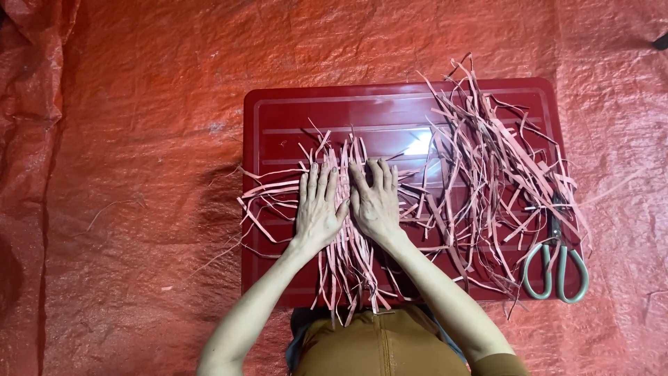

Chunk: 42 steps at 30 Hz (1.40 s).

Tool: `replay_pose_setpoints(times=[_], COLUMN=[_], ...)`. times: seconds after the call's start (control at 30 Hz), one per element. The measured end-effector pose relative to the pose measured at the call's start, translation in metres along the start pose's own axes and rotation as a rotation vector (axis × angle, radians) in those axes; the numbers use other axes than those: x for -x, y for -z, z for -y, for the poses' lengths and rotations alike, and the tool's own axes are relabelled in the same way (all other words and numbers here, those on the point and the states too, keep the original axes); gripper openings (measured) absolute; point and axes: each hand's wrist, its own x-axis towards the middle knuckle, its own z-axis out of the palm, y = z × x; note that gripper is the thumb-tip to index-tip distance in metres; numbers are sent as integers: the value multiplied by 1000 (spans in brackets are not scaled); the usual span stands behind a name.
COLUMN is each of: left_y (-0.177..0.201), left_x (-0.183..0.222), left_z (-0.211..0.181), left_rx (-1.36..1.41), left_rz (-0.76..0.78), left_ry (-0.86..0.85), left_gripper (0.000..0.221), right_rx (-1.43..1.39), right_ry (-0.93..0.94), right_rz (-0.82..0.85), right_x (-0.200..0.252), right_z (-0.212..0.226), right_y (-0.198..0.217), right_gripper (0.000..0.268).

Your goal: Weaving thin plastic strips together on a red tray to create a woven mat.

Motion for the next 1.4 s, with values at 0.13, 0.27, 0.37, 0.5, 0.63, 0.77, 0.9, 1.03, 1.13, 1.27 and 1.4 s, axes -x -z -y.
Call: replay_pose_setpoints(times=[0.13, 0.27, 0.37, 0.5, 0.63, 0.77, 0.9, 1.03, 1.13, 1.27, 1.4], left_y=[-4, -3, -4, -2, -2, 6, 7, 5, 1, 6, 9], left_x=[0, -1, 0, -1, -1, 0, 2, 4, 6, 5, 4], left_z=[1, 1, 2, 1, 1, -1, 0, -1, 0, -2, -3], left_rx=[-12, -12, -18, -34, -17, 29, 170, 171, 203, 137, 113], left_rz=[8, -14, -25, -50, -56, -66, -129, -145, -131, -135, -166], left_ry=[0, -5, -7, -16, -22, -10, 92, 105, 107, 91, 71], left_gripper=[63, 63, 63, 62, 62, 62, 75, 75, 74, 70, 64], right_rx=[11, 10, 12, 16, 6, -7, -20, -17, -18, -27, -4], right_ry=[-10, -18, -20, -19, -25, -21, -12, 4, 5, 2, 6], right_rz=[8, 8, 8, 0, 1, 10, 24, 21, 22, 26, 4], right_x=[1, 0, 0, 1, 2, 3, 3, 4, 4, 4, 3], right_z=[0, 1, 1, 0, -1, 0, -1, -3, -4, -3, -2], right_y=[0, 2, 0, 0, -2, 0, 1, -2, -2, -2, -2], right_gripper=[43, 43, 44, 44, 43, 45, 47, 47, 46, 42, 40])
